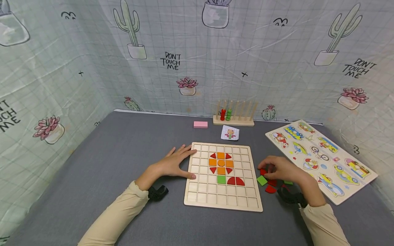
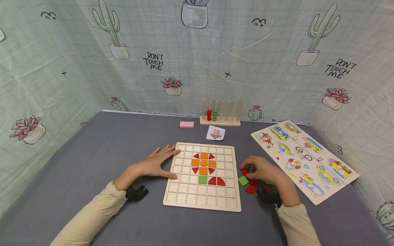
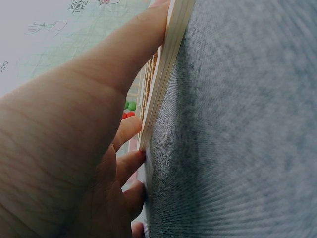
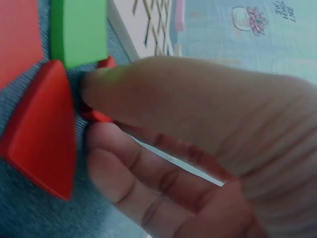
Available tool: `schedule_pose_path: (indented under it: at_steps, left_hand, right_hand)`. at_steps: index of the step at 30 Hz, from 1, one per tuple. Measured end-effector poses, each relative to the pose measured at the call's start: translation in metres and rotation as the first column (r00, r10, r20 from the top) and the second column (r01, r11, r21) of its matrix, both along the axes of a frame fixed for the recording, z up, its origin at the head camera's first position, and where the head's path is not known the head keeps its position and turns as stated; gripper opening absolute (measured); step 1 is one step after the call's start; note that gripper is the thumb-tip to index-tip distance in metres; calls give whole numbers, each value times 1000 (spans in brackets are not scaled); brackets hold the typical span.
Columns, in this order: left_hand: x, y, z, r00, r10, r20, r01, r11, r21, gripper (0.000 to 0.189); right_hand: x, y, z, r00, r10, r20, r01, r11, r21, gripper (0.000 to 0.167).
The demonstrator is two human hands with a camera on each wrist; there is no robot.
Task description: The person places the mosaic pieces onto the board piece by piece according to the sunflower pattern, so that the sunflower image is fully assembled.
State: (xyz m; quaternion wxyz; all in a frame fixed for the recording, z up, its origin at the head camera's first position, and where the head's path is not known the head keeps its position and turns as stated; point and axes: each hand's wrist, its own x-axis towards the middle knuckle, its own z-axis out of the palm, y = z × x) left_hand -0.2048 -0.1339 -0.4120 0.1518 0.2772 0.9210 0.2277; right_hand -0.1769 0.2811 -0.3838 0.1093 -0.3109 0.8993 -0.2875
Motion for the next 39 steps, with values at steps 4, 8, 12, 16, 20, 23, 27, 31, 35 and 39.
schedule_pose_path:
  at_steps: [4, 8, 12, 16, 20, 23, 27, 31, 35, 39]
  left_hand:
    - [0, 0, -1, 1000, 1, -3, -1, 1000, 1, 99]
    - [0, 0, -2, 1000, 4, -3, -4, 1000, -6, 99]
    - [0, 0, -3, 1000, 6, -1, -6, 1000, -8, 99]
    - [0, 0, -3, 1000, 6, 2, -6, 1000, -10, 100]
    - [1, 0, -3, 1000, 6, 4, -6, 1000, -7, 100]
    - [1, 0, -4, 1000, 8, 3, -8, 1000, -6, 100]
    - [1, 0, -4, 1000, 14, 5, -14, 1000, -12, 100]
    - [0, 1, -2, 1000, 17, 9, -16, 1000, -16, 100]
    - [-2, 2, -1, 1000, 12, 4, -11, 1000, -17, 100]
    - [-2, 1, -1, 1000, 7, 3, -7, 1000, -23, 99]
  right_hand:
    - [-1, -3, -2, 1000, -10, -22, 10, 1000, 9, 20]
    - [-2, -5, -4, 1000, -19, -17, 20, 1000, 11, 19]
    - [-3, -7, -5, 999, -32, 7, 32, 999, 20, 19]
    - [-2, -8, -4, 999, -45, 10, 45, 999, 28, 19]
    - [0, -12, 0, 999, -38, -9, 38, 999, 38, 20]
    - [2, -18, 4, 1000, -3, -26, 4, 1000, 31, 20]
    - [5, -32, 9, 998, 49, -33, -48, 999, 15, 18]
    - [7, -46, 12, 997, 76, -1, -76, 997, 24, 18]
    - [8, -60, 12, 995, 99, 26, -100, 995, 24, 19]
    - [8, -76, 9, 991, 127, 38, -127, 992, 4, 19]
